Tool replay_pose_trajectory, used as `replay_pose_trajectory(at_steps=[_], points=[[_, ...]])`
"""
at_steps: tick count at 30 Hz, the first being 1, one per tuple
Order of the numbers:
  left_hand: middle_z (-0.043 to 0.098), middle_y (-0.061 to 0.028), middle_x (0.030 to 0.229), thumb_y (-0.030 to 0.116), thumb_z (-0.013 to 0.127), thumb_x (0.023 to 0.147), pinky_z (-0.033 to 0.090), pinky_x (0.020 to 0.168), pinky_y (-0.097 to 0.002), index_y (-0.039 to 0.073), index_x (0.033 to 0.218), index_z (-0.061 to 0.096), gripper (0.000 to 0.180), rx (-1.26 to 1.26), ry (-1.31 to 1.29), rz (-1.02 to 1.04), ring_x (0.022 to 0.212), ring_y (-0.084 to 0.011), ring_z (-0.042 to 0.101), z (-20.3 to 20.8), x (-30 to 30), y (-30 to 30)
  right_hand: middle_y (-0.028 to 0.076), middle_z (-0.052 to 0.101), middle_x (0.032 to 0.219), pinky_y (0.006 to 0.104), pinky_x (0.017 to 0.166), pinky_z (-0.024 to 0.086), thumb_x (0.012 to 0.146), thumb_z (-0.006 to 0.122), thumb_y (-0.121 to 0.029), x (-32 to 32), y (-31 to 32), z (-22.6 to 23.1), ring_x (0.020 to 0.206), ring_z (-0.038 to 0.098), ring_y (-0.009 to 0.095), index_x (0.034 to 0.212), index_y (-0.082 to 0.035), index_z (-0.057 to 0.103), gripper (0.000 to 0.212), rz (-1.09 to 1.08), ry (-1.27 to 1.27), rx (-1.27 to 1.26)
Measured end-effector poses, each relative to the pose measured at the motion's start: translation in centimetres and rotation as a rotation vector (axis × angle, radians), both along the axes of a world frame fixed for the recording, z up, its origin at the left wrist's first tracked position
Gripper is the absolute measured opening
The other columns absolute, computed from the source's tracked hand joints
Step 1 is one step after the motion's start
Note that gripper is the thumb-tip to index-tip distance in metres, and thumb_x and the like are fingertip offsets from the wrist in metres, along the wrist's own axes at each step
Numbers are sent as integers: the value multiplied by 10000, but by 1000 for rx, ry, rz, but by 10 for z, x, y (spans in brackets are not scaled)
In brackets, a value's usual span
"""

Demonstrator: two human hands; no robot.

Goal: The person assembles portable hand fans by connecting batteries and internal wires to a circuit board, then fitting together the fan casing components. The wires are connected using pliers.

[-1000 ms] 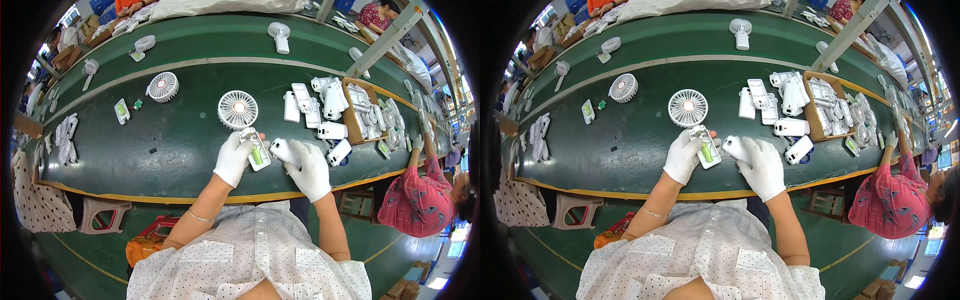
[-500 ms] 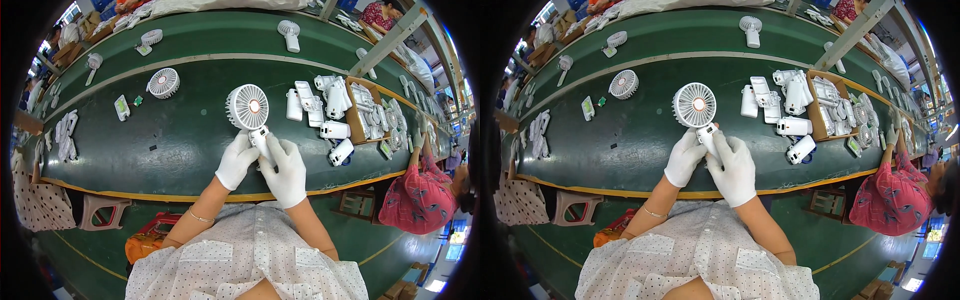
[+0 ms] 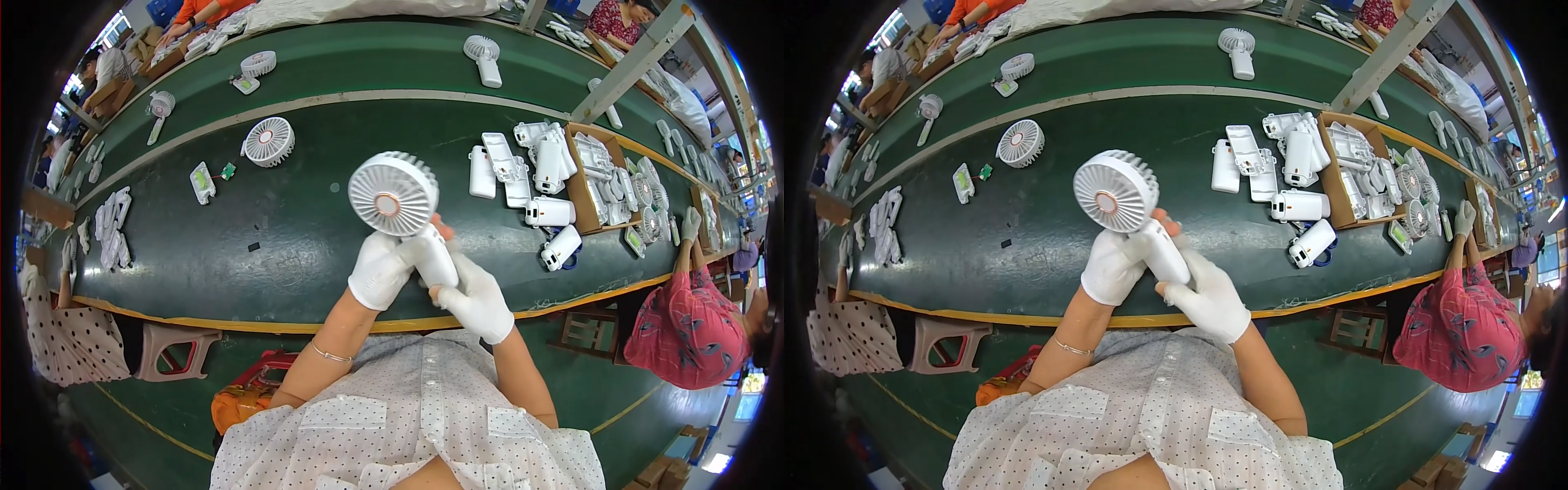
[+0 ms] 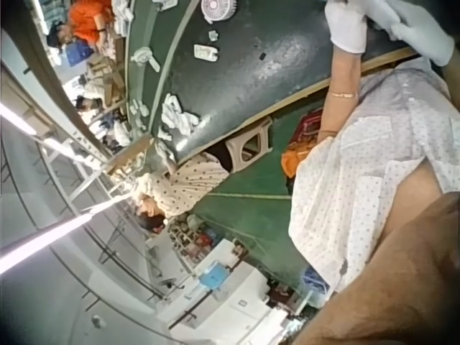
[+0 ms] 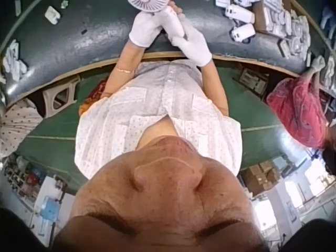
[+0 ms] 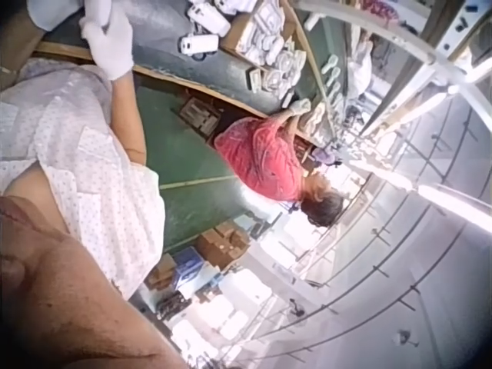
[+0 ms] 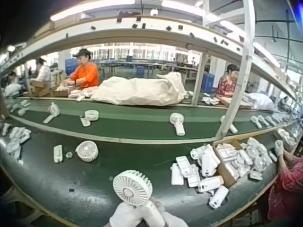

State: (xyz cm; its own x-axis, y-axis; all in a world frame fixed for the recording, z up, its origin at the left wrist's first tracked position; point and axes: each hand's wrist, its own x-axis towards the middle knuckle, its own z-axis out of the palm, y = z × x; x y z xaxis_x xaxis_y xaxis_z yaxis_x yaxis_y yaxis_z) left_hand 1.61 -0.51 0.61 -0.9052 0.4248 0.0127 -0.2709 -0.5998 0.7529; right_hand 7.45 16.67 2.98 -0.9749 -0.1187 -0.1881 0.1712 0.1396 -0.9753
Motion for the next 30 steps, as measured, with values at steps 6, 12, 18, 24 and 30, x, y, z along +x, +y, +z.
replay_pose_trajectory(at_steps=[6,12,18,24,30], points=[[635,-182,1230,247,724,919,550,944,-380,-61,1357,476,590,-115,82,-127,1107,-258,651,0,-3,2,95,724,870,246,610,504,877,663,-183,-1,-5,-5,678,638,101,1073,42,652,299,63,20,134],[631,-182,1232,155,587,959,546,887,-337,-37,1380,437,486,-253,70,-146,1063,-229,644,5,-2,5,88,720,868,238,524,498,936,579,-270,-5,-2,6,655,643,117,977,5,664,290,54,-211,-128],[618,-209,1237,113,524,947,539,904,-353,-53,1410,374,513,-245,11,-57,1077,-246,637,6,3,10,111,714,870,239,516,506,974,559,-334,-10,-1,1,648,649,131,969,15,636,358,132,-238,-95],[604,-227,1257,184,497,982,518,948,-390,-56,1439,335,541,-167,-14,-99,1124,-271,618,7,5,12,126,702,833,247,483,508,989,549,-381,-12,11,-3,624,652,138,957,14,625,404,143,-254,-237],[666,-219,1122,123,463,953,553,866,-362,-49,1325,432,411,-366,-22,29,1002,-263,676,12,5,16,71,669,788,251,492,496,950,603,-351,-14,-2,3,614,632,113,928,-35,644,320,99,-281,-67]])
